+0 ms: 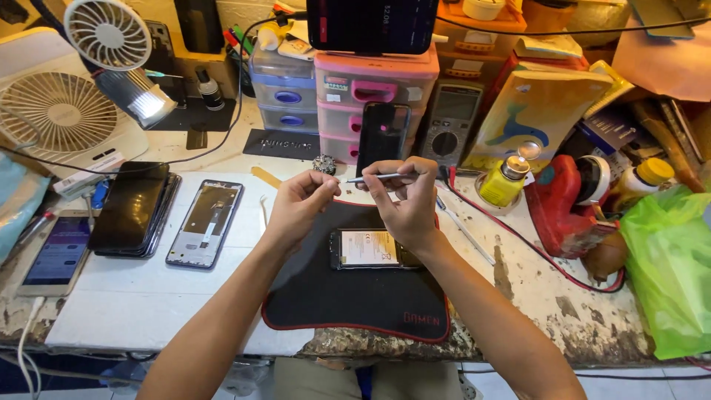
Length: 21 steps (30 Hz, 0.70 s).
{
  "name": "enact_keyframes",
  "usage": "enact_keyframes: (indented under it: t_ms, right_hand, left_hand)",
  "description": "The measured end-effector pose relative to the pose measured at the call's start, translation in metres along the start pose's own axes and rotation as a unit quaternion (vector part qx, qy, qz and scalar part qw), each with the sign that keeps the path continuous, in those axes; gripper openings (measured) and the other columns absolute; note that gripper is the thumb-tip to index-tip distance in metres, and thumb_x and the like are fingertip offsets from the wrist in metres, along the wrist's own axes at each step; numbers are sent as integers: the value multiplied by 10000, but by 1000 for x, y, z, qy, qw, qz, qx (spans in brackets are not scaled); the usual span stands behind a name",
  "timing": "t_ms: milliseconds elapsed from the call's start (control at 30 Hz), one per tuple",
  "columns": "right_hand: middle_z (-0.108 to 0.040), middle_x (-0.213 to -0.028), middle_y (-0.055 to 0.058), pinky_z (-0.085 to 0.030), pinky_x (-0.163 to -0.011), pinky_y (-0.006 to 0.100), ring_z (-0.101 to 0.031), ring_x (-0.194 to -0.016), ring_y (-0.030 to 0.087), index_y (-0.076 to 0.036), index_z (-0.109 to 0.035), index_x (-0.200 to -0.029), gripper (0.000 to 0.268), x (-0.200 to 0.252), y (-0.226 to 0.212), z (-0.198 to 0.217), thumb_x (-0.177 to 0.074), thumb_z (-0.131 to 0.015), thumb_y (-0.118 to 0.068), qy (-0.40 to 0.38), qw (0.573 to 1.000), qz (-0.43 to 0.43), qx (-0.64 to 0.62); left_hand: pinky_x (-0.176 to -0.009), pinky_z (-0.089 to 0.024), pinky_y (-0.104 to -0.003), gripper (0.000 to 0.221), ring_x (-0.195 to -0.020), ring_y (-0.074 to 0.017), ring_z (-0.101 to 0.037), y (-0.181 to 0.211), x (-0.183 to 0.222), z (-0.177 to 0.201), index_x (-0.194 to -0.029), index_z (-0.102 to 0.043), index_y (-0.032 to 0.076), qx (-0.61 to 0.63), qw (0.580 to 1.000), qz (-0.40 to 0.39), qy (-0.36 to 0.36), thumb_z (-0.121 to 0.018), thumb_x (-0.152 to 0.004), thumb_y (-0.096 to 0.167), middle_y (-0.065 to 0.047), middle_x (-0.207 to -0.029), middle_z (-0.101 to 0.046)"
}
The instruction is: Reassembling a mobile phone by installing the battery and connecting internal ribbon cables on a repair bench.
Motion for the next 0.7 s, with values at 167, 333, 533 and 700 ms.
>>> enact_keyframes:
  t_ms: [167,333,533,700]
  right_hand:
    - [-736,-1013,137,-647,-810,344,-778,-845,218,-151,-309,-1154,424,1,3,-2,-987,-695,-100,6,999,-32,-15]
    - [-711,-911,143,-664,-744,323,-766,-754,203,-148,-303,-1155,408,-7,-1,6,-998,-678,-111,27,987,-131,-83]
    - [-695,-884,150,-666,-719,339,-762,-746,216,-128,-312,-1165,435,-10,11,10,-980,-705,-102,11,982,-150,-118]
    - [-713,-933,186,-654,-754,371,-770,-771,254,-128,-330,-1185,463,-12,9,10,-958,-729,-74,-49,988,-105,-99]
  left_hand:
    - [-581,-468,-185,89,-641,-84,-550,3,5,-3,-995,-715,-16,35,999,-21,30,-700,-968,67,-110,-809,-723]
    - [-653,-492,-214,53,-691,-79,-576,16,11,-7,-961,-757,-10,-44,994,-88,46,-745,-939,36,-117,-828,-755]
    - [-595,-476,-221,65,-646,-102,-590,46,24,-15,-923,-786,14,-201,951,-225,69,-809,-873,-20,-112,-833,-745]
    - [-584,-473,-243,83,-651,-113,-581,50,25,-20,-945,-797,-7,-178,954,-233,57,-782,-875,-49,-148,-805,-731]
Point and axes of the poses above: each hand's wrist, its own x-axis away from the middle knuckle, its own z-axis out of the back of the hand, y = z × x, the point moved 6 cm from there along -x, towards the middle knuckle
